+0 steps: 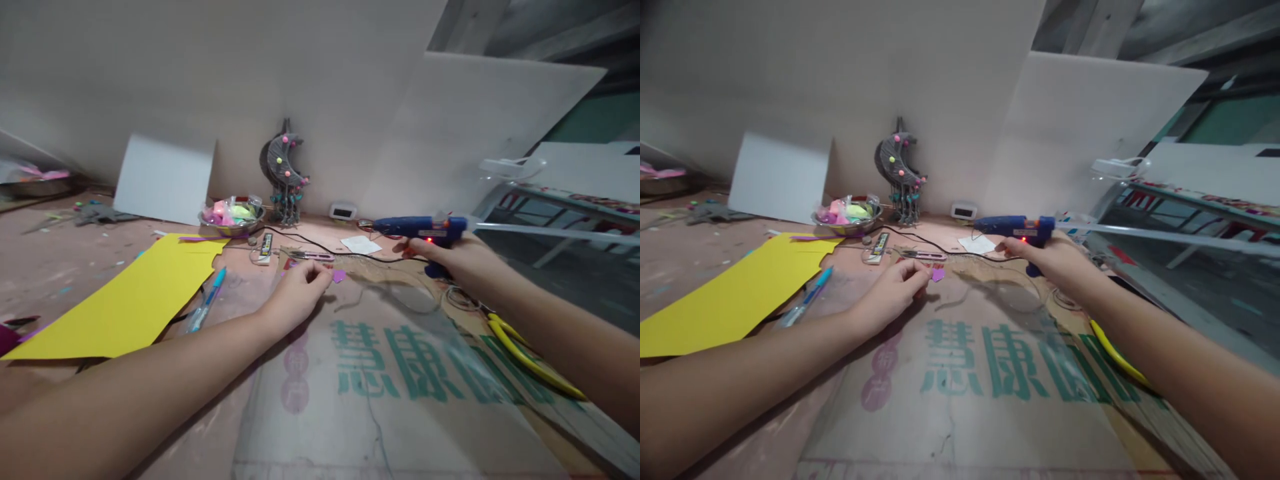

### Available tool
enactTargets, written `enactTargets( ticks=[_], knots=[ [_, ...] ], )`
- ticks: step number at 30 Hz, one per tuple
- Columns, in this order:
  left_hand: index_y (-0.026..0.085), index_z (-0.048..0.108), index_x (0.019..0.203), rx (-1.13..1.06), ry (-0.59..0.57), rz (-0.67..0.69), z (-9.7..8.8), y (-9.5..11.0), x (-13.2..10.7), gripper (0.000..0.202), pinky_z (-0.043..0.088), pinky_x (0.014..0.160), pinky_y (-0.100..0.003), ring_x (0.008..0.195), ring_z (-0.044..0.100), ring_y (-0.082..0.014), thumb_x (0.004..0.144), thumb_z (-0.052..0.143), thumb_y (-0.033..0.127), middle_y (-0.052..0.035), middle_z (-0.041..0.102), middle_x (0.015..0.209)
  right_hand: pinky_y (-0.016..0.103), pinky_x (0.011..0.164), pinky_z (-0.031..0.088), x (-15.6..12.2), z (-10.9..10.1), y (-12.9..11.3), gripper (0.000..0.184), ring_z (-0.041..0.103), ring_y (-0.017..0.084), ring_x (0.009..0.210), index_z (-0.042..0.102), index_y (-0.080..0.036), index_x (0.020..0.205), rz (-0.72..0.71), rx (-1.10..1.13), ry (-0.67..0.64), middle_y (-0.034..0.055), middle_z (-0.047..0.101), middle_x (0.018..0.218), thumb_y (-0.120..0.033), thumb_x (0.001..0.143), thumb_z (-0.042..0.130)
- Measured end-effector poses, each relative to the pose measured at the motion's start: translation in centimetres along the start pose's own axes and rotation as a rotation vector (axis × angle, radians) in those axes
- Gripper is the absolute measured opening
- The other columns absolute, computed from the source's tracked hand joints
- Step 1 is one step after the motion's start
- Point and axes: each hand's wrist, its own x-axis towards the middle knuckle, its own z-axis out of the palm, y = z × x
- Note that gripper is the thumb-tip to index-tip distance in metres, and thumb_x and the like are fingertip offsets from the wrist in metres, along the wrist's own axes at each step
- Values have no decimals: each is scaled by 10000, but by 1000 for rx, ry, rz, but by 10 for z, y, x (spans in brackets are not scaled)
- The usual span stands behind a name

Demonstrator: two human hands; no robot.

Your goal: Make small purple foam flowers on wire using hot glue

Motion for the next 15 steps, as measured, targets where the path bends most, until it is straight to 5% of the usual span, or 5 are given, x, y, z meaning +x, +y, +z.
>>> enactTargets(
  ticks=[7,15],
  knots=[
    [169,502,662,9,5,-5,0,1,1,200,340,555,-226,567,418,-98,784,510,327,36,469,585,262,479,389,64,28,54,373,559,182,565,682,-113,851,201,-256,3,60,639,628,-452,707,629],
    [169,500,670,-8,6,-36,0,1,0,208,331,554,-224,557,416,-90,787,514,340,41,469,585,301,633,467,82,39,85,438,624,236,739,671,-108,887,152,-254,-84,99,691,809,-504,719,589]
  ],
)
